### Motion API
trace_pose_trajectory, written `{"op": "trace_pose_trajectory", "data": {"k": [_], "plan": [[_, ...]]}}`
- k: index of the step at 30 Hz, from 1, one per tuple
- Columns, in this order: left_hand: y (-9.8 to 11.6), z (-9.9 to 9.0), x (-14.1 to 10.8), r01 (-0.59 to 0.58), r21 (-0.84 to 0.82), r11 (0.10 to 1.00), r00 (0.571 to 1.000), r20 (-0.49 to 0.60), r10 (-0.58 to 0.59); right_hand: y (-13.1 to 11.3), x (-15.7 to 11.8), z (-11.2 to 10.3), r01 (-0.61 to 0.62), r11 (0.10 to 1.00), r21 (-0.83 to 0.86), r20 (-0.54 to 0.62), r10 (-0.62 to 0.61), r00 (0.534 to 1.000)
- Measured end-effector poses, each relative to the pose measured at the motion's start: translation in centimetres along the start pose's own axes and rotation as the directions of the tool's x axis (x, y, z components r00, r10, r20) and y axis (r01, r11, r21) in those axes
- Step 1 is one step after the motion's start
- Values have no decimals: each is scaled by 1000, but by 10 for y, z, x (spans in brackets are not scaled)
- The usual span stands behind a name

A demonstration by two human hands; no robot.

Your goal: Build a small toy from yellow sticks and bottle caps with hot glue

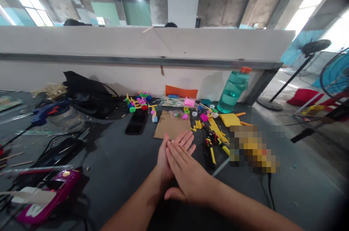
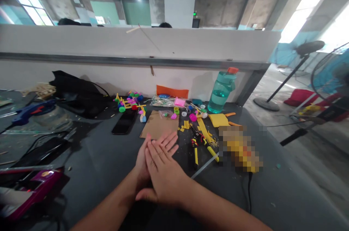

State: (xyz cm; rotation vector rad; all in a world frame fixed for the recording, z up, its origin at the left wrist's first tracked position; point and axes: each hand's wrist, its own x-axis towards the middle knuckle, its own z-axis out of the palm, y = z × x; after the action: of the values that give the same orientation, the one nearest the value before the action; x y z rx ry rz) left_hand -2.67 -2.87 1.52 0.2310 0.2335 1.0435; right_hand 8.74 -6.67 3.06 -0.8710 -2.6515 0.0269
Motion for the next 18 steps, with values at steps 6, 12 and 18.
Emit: {"op": "trace_pose_trajectory", "data": {"k": [6,12,18], "plan": [[1,5,-1,160,80,984,987,-42,-157,19,1,0,-167,985,-37,-75,164,984],[3,2,1,0,45,999,999,-49,3,3,3,-4,35,998,43,10,-35,999],[10,3,-3,81,86,993,995,-64,-76,33,1,-3,-130,990,-55,-50,127,991]]}}
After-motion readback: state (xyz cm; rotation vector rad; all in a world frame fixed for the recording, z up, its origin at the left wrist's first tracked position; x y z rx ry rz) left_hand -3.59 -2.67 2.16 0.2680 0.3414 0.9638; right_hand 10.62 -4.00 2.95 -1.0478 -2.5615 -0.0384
